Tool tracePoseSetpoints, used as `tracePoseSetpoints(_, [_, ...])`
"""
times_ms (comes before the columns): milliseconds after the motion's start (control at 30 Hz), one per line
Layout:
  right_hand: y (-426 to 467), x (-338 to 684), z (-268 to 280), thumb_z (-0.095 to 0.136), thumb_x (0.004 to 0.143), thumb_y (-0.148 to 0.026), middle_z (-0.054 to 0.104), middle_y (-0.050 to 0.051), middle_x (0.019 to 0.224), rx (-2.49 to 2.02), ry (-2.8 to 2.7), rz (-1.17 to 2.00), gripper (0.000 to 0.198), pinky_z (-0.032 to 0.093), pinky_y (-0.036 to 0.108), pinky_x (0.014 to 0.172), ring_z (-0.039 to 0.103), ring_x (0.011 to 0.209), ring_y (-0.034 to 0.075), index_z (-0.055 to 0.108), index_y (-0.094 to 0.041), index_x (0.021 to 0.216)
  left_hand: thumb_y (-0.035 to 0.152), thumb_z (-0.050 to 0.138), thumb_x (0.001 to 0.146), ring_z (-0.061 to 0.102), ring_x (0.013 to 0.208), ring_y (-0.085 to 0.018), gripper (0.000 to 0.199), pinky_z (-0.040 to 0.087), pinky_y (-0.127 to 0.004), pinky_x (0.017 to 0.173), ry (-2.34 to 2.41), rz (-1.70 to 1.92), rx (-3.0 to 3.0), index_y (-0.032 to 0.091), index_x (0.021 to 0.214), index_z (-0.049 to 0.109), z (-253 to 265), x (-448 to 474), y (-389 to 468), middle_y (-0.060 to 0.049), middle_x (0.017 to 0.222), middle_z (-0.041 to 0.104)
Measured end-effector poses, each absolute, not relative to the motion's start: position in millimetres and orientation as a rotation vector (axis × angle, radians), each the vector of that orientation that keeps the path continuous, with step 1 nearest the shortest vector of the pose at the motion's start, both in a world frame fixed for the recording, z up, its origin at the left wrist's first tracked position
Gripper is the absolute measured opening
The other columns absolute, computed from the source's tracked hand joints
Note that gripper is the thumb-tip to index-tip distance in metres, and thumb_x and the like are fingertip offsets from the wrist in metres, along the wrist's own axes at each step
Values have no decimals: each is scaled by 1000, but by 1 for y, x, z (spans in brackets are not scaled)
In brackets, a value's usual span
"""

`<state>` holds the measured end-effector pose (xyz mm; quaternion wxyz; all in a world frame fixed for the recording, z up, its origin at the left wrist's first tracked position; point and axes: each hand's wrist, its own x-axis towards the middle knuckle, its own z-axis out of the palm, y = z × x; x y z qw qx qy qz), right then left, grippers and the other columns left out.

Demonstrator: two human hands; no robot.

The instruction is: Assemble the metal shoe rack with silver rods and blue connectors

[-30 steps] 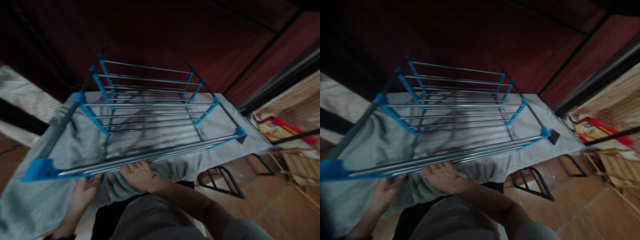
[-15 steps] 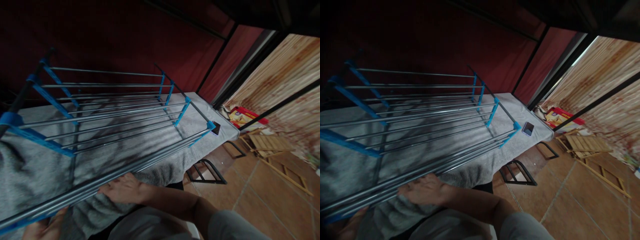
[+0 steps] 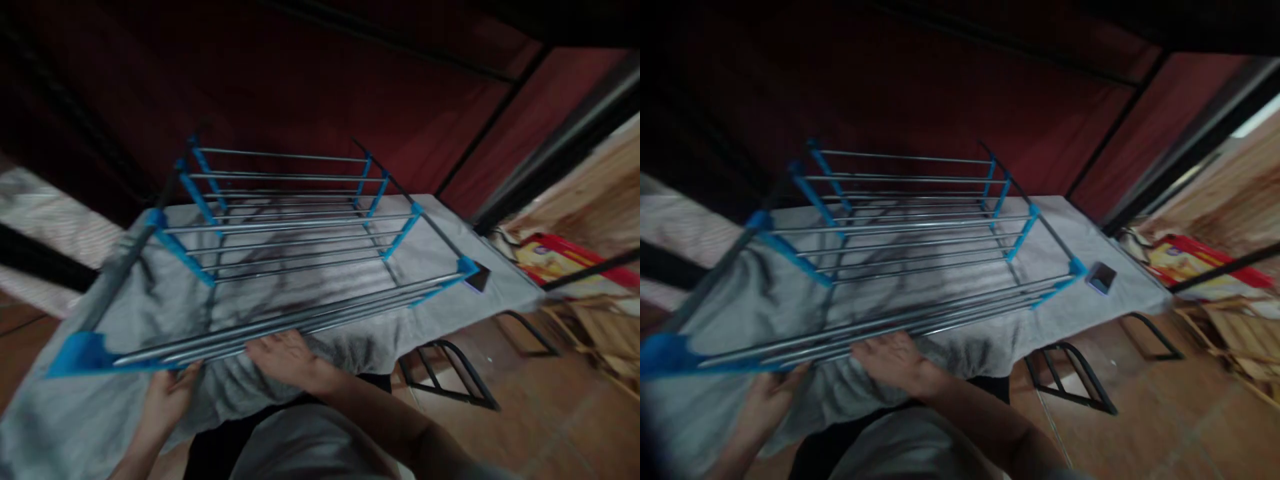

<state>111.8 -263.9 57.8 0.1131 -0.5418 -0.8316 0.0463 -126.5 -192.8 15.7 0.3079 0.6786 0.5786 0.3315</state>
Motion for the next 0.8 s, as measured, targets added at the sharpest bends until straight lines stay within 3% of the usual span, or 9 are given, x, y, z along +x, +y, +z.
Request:
tracePoseSetpoints(133, [-281,115,53,46,100,-18,65,5,133,-1530,-2361,33,41,51,34,98,61,117,19,52,-23,140,58,64,72,67,89,-30,38,56,-47,88,1598,984,1650,22,86,63,22,-119,-205,-5,83,72])
tracePoseSetpoints(233, [-292,119,40,43,97,-10,61,8,139,-1336,-2314,-66,42,44,37,109,57,125,20,59,-19,134,47,64,76,65,102,-27,37,52,-44,97,1491,1053,1599,20,100,64,20,-125,-207,-9,104,73])
tracePoseSetpoints(333, [-307,122,42,42,95,-7,65,7,134,-1160,-2270,-104,43,43,37,110,57,126,19,65,-21,128,38,64,78,62,111,-26,38,47,-44,105,1345,1021,1592,20,112,63,24,-133,-214,-9,116,70])
tracePoseSetpoints(500, [-318,126,85,47,95,-9,70,5,123,-1118,-2115,-263,44,43,37,108,61,120,18,64,-30,129,28,65,74,63,107,-26,35,47,-45,104,1223,1181,1410,21,108,65,53,-149,-219,-7,110,70])
tracePoseSetpoints(600, [-308,130,117,50,96,-12,68,9,126,-1201,-2028,-368,41,38,43,111,59,123,23,62,-28,132,38,63,86,65,100,-24,29,50,-40,98,1270,1358,1225,18,107,65,87,-157,-214,-7,106,71])
tracePoseSetpoints(700, [-294,133,140,48,98,-16,66,12,127,-1337,-2056,-367,37,35,47,111,59,117,26,60,-22,133,56,50,95,67,98,-24,47,51,-39,93,1192,1427,1175,15,113,64,129,-151,-209,-10,104,71])
tracePoseSetpoints(800, [-286,135,152,51,99,-19,70,11,111,-1455,-2120,-349,31,40,45,102,62,101,25,62,-17,127,62,44,96,68,91,-25,57,53,-38,83,1105,1385,1184,13,121,60,163,-133,-205,-11,99,72])
